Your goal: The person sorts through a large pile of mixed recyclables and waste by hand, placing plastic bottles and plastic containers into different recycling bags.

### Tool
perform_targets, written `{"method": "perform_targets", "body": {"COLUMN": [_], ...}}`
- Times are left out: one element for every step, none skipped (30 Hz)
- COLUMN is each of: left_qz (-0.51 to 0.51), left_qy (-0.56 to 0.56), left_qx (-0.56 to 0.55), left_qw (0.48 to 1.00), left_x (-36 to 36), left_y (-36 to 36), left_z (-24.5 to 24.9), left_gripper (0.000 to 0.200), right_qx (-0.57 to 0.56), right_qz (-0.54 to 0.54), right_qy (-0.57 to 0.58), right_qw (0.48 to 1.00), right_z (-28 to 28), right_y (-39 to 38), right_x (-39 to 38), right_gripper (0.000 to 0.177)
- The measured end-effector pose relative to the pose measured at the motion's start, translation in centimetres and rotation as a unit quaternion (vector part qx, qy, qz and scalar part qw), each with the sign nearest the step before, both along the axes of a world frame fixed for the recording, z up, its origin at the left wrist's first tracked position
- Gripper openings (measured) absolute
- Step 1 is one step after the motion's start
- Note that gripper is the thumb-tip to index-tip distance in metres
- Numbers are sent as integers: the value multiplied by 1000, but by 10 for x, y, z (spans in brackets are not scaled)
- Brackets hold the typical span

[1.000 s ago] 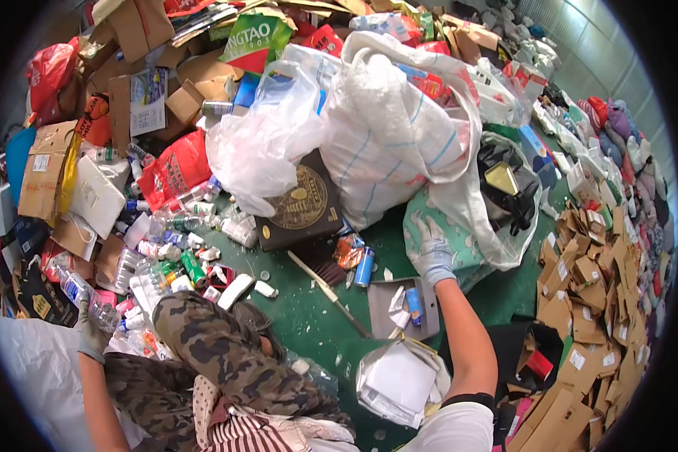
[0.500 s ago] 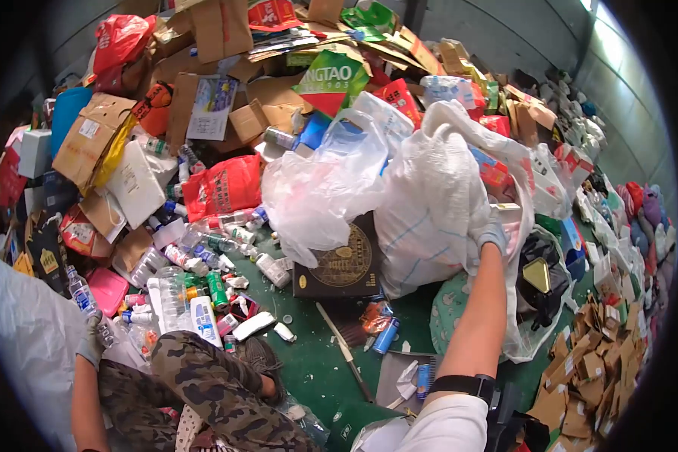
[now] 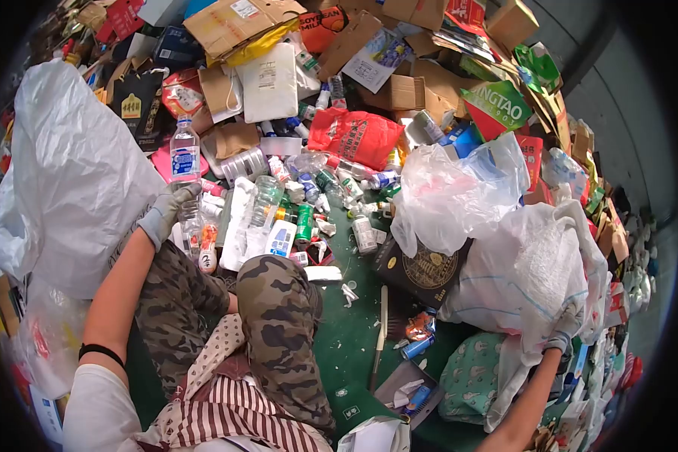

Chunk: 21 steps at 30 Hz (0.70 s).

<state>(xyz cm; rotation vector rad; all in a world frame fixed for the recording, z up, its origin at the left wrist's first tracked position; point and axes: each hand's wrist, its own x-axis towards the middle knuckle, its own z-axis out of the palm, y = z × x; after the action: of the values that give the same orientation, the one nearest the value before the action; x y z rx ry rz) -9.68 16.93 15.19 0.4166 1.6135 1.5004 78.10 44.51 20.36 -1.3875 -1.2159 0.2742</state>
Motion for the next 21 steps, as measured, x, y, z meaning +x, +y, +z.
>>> {"method": "perform_targets", "body": {"left_qz": [0, -4, -6, -8, -12, -16, -19, -23, -26, -30, -36, -46, -55, -69, -91, -121, -161, -210, -252, -289, -332], "left_qy": [-2, -5, -9, -10, -12, -13, -14, -15, -16, -14, -12, -10, -11, -10, -1, 20, 56, 102, 145, 187, 157], "left_qx": [-1, -3, -4, -6, -7, -8, -9, -10, -11, -12, -12, -12, -8, -4, 4, 19, 42, 85, 131, 174, 192], "left_qw": [1000, 1000, 1000, 1000, 1000, 1000, 1000, 1000, 999, 999, 999, 999, 998, 998, 996, 992, 984, 969, 948, 923, 910], "left_x": [1, 3, 2, 3, 4, 5, 6, 7, 9, 11, 15, 20, 25, 32, 42, 58, 77, 103, 130, 161, 194], "left_y": [-3, -2, -2, -2, -2, -1, 0, 1, 2, 5, 9, 13, 20, 26, 34, 43, 52, 65, 78, 82, 87], "left_z": [-2, -3, -4, -5, -6, -7, -9, -10, -10, -9, -9, -7, -5, -1, 7, 18, 32, 57, 82, 112, 144], "left_gripper": [43, 43, 42, 42, 41, 41, 41, 40, 40, 40, 39, 39, 39, 38, 38, 38, 37, 38, 38, 39, 44], "right_qx": [9, 19, 28, 37, 46, 55, 87, 118, 147, 128, 108, 114, 99, 86, 73, 20, -37, -65, 5, -22, -48], "right_qz": [18, 33, 47, 59, 69, 78, 101, 122, 140, 178, 210, 200, 224, 247, 271, 285, 308, 324, 319, 321, 327], "right_qy": [-6, -12, -18, -23, -26, -29, -51, -73, -94, -75, -55, -126, -157, -188, -218, -198, -213, -276, -365, -358, -349], "right_qw": [1000, 999, 998, 997, 996, 995, 990, 983, 975, 973, 970, 965, 957, 947, 935, 938, 926, 903, 875, 877, 877], "right_z": [12, 23, 34, 43, 52, 60, 75, 93, 104, 109, 112, 114, 113, 112, 110, 112, 96, 94, 78, 72, 66], "right_y": [-2, -3, -2, -2, -4, -6, -17, -33, -45, -50, -58, -70, -85, -99, -112, -137, -147, -167, -176, -191, -202], "right_x": [-20, -35, -50, -63, -75, -91, -117, -152, -179, -191, -200, -222, -250, -277, -305, -335, -345, -360, -369, -380, -388], "right_gripper": [13, 14, 16, 18, 20, 22, 23, 23, 24, 22, 20, 19, 18, 17, 16, 16, 19, 26, 26, 24, 22]}}
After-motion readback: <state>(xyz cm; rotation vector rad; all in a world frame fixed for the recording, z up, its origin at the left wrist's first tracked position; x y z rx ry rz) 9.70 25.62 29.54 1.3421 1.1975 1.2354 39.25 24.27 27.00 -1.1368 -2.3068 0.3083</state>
